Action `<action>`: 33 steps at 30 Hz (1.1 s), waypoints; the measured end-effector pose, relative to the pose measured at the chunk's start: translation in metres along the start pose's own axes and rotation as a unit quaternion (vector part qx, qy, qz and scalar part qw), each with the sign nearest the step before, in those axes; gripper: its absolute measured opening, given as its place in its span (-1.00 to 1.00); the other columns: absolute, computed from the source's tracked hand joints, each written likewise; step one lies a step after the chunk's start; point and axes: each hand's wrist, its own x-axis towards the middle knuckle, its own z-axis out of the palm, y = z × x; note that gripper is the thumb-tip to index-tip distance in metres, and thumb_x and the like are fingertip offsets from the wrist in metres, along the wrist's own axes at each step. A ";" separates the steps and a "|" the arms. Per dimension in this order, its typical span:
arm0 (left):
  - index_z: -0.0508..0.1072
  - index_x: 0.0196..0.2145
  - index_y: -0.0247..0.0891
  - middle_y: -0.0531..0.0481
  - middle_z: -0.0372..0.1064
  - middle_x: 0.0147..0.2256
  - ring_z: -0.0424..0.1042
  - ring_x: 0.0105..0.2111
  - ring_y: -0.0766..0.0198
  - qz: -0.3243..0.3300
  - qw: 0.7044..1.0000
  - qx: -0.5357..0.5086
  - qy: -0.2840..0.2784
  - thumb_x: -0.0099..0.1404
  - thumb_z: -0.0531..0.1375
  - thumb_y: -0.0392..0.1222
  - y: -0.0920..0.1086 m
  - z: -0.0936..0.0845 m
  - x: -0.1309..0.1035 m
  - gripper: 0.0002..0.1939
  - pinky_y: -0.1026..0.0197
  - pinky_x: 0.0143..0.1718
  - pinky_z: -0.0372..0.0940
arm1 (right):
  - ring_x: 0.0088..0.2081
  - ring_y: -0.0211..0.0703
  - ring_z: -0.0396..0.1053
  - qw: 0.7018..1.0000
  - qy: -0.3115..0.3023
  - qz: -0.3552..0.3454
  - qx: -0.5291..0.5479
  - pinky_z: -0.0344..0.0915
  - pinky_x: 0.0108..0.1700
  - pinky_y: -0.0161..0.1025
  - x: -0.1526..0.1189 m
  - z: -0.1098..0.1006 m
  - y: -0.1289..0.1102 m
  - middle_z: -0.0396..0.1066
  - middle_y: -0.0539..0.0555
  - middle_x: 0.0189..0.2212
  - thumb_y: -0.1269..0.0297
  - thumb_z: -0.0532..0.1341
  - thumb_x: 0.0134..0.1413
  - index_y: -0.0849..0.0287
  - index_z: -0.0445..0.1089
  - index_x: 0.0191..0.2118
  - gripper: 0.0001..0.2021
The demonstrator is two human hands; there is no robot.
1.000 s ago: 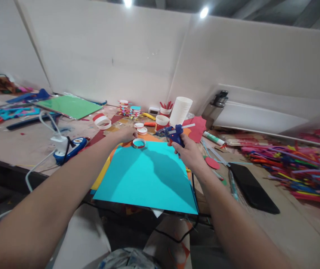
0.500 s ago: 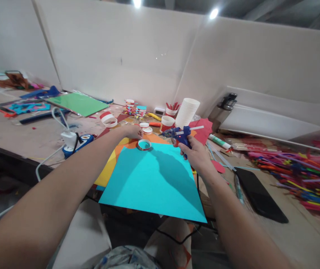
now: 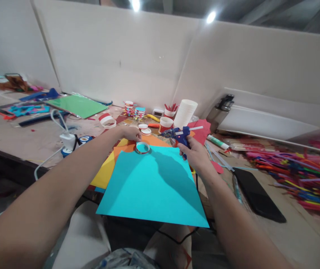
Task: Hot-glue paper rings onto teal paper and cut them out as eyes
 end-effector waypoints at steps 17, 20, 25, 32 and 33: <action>0.53 -0.43 -0.25 0.03 0.45 -0.42 0.32 -0.40 0.30 -0.044 0.997 -0.064 -0.011 0.11 0.20 0.06 0.000 -0.001 -0.003 -0.69 0.31 -0.41 0.08 | -0.57 -0.28 0.22 0.999 -0.001 0.012 0.037 0.16 -0.52 -0.32 0.003 0.002 0.006 0.30 -0.08 -0.58 0.23 0.17 0.04 0.14 0.32 -0.22 -0.83; 0.46 -0.51 -0.25 0.03 0.34 -0.51 0.24 -0.49 0.32 -0.057 0.987 -0.148 -0.015 0.07 0.22 0.01 -0.001 0.000 -0.006 -0.75 0.28 -0.46 0.07 | -0.56 -0.27 0.22 0.999 0.003 0.000 0.044 0.15 -0.51 -0.31 0.002 -0.001 0.005 0.29 -0.08 -0.58 0.24 0.17 0.02 0.14 0.32 -0.22 -0.82; 0.28 -0.64 -0.24 0.05 0.16 -0.61 0.12 -0.60 0.37 -0.081 0.945 -0.311 -0.067 0.02 0.27 -0.06 0.000 -0.009 -0.027 -0.71 0.28 -0.54 0.04 | -0.52 -0.28 0.22 0.997 0.010 -0.014 0.079 0.18 -0.45 -0.30 0.001 -0.006 0.003 0.33 -0.06 -0.51 0.21 0.18 -0.01 0.15 0.31 -0.20 -0.77; 0.33 -0.64 -0.25 0.01 0.22 -0.64 0.19 -0.62 0.35 -0.105 0.920 -0.377 -0.029 -0.01 0.34 -0.03 -0.017 -0.017 -0.070 -0.69 0.30 -0.57 0.11 | -0.47 -0.23 0.27 0.997 0.028 -0.029 0.073 0.19 -0.42 -0.27 0.000 -0.013 0.001 0.38 -0.03 -0.46 0.17 0.18 -0.01 0.15 0.32 -0.20 -0.76; 0.31 -0.65 -0.25 0.00 0.22 -0.65 0.21 -0.62 0.34 -0.109 0.923 -0.369 -0.007 -0.02 0.34 -0.03 -0.020 -0.016 -0.076 -0.67 0.29 -0.57 0.14 | -0.48 -0.23 0.26 0.997 0.032 -0.027 0.071 0.19 -0.43 -0.27 0.001 -0.014 0.001 0.38 -0.03 -0.46 0.17 0.18 -0.01 0.15 0.33 -0.20 -0.75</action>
